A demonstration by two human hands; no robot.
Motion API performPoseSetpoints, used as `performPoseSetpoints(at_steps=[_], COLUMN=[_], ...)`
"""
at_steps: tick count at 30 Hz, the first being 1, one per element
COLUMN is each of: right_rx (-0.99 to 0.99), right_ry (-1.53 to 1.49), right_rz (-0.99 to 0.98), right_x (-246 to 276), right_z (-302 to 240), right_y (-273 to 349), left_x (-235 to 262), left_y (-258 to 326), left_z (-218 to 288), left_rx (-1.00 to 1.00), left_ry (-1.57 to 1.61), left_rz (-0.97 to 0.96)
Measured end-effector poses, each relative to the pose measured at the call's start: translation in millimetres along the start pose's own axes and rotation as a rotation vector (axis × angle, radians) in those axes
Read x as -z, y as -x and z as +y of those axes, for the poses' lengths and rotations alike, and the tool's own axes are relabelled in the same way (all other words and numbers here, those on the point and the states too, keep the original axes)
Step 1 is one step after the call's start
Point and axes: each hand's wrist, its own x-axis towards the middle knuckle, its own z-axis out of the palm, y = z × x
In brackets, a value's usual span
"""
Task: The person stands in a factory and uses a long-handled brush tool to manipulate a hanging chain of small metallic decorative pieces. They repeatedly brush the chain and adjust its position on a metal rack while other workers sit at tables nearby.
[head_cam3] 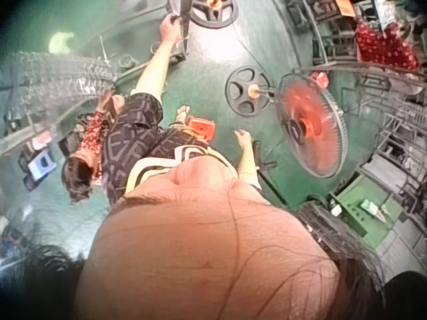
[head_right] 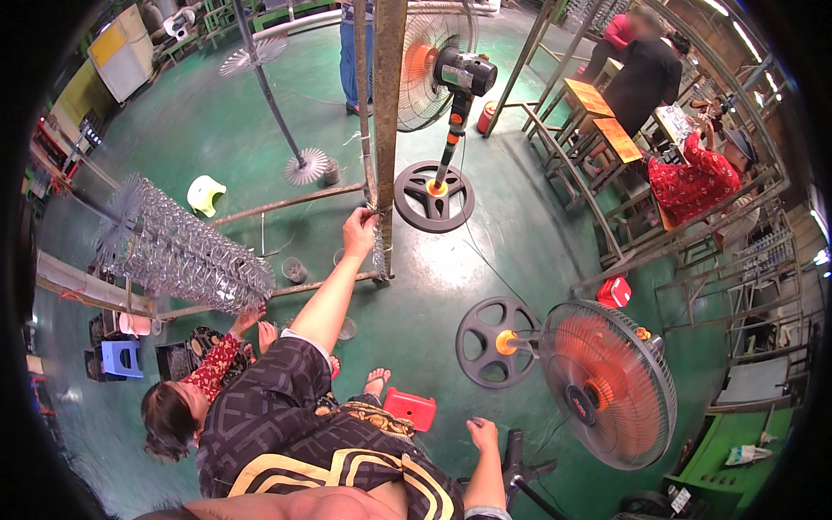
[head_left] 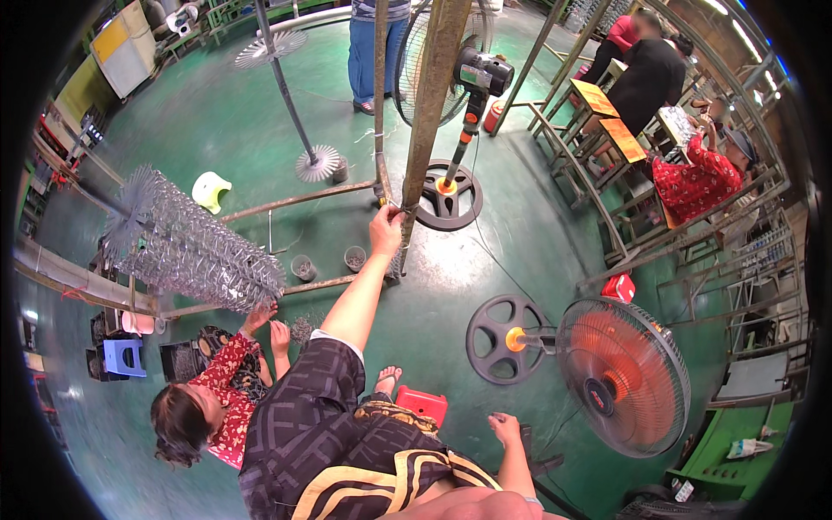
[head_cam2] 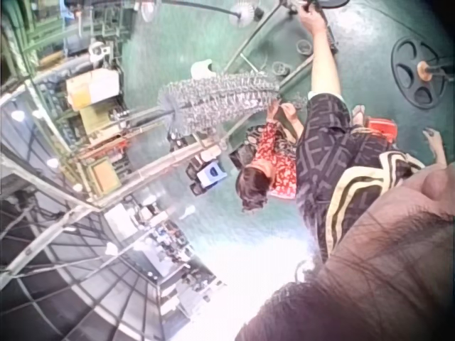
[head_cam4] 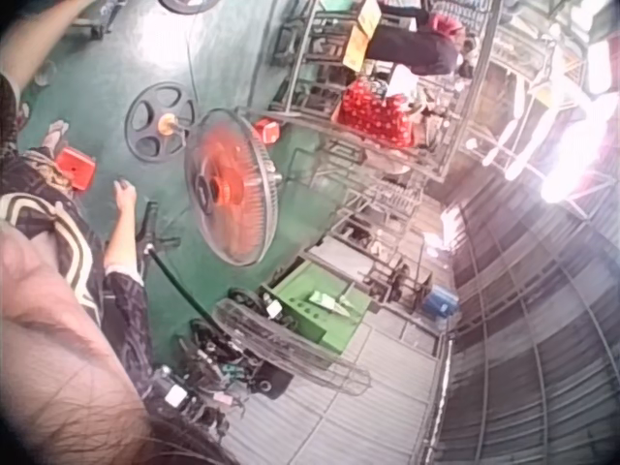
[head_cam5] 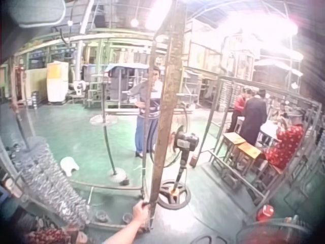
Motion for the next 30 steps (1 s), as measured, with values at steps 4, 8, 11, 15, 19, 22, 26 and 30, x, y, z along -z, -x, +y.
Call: performPoseSetpoints(at_steps=[4,8,11,15,19,22,26,30], right_rx=[-0.078,-0.097,-0.074,-0.074,-0.011,-0.005,-0.023,-0.06], right_ry=[-0.064,-0.087,-0.056,-0.01,-0.073,-0.07,-0.036,-0.046], right_rz=[-0.002,-0.014,0.003,0.009,0.026,0.028,0.017,0.006], right_x=[-1.9,4.1,2.4,4.3,1.2,-2.3,-3.1,-6.1], right_z=[6.0,-12.3,-5.9,-13.4,-14.0,-6.9,-6.1,-1.9], right_y=[-4.7,3.6,2.8,8.8,13.0,11.8,14.1,13.6], left_x=[1.7,-1.4,-3.2,-4.4,-5.0,-3.9,-2.4,-2.3], left_y=[-1.0,-2.1,-1.1,1.8,3.3,2.1,-1.2,-2.4], left_z=[10.0,3.1,11.0,22.1,32.0,32.7,29.4,27.4], left_rx=[0.08,0.127,0.162,0.242,0.295,0.32,0.33,0.332], left_ry=[-0.079,-0.15,-0.221,-0.321,-0.356,-0.328,-0.322,-0.318], left_rz=[-0.037,-0.045,-0.055,-0.048,-0.041,-0.024,-0.023,-0.041])
